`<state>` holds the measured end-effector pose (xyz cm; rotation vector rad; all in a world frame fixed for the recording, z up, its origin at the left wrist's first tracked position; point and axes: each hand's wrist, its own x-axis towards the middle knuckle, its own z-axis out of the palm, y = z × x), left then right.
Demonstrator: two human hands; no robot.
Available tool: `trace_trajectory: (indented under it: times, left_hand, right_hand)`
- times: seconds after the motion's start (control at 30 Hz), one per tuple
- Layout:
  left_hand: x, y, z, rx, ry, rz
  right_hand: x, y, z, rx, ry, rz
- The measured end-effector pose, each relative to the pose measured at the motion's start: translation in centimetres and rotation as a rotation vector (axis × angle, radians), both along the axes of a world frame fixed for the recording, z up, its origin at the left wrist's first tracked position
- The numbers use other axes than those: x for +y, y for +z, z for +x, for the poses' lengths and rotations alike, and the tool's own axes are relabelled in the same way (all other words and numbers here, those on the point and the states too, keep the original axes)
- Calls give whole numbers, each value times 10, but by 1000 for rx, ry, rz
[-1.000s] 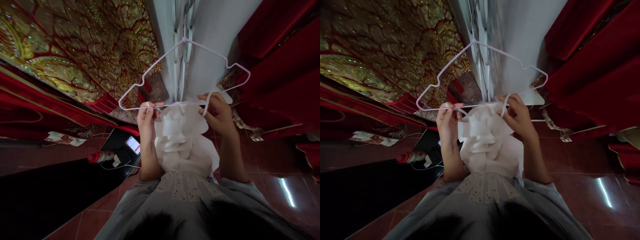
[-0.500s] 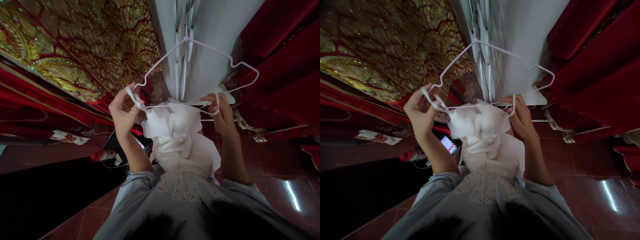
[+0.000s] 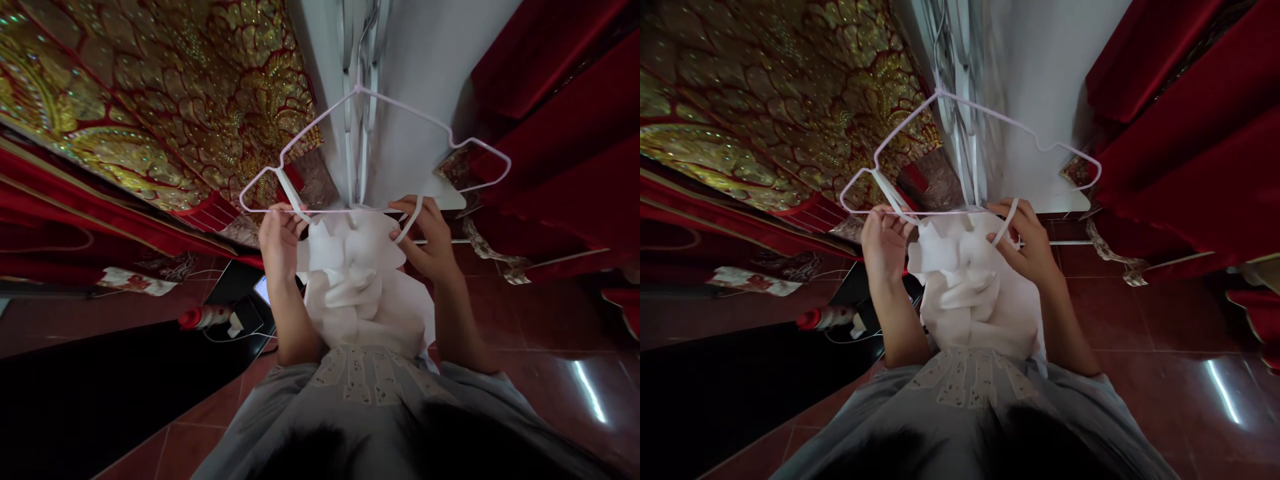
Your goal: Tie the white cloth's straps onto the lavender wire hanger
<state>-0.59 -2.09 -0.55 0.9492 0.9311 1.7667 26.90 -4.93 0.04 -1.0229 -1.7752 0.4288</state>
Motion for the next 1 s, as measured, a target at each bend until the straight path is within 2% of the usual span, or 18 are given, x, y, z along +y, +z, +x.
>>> trace_trajectory:
  times: [0.1,0.23,0.3,0.4,0.5,0.6,0.67,0.77,0.8,0.83,0.93,1.0]
  left_hand:
    - [-5,1,13,13,38,35]
    - [-3,9,11,17,85,65]
    - [-2,10,10,13,81,68]
    - [-3,9,12,-23,52,57]
    - [-4,7,13,-43,41,71]
    - [-4,7,11,-59,30,97]
    - [-4,6,10,-47,24,95]
    - [-5,5,11,-17,45,87]
    - [-5,4,12,-11,57,88]
    - [-4,4,13,-9,67,91]
    - [-4,2,15,0,80,109]
    - [-6,0,15,12,95,115]
  right_hand:
    - [2,-5,8,13,-86,52]
    - [15,-11,41,348,-467,323]
    - [22,-8,59,451,-546,383]
    - [33,9,74,379,-425,280]
    - [41,38,70,130,-284,153]
    - [44,63,55,-182,-319,144]
    - [42,70,44,-226,-352,223]
    - [29,64,25,-72,-360,450]
    - [23,58,17,-44,-335,459]
    - [16,51,8,-47,-286,405]
    - [-2,23,-18,-165,-87,20]
    - [-9,4,-32,-180,-49,-126]
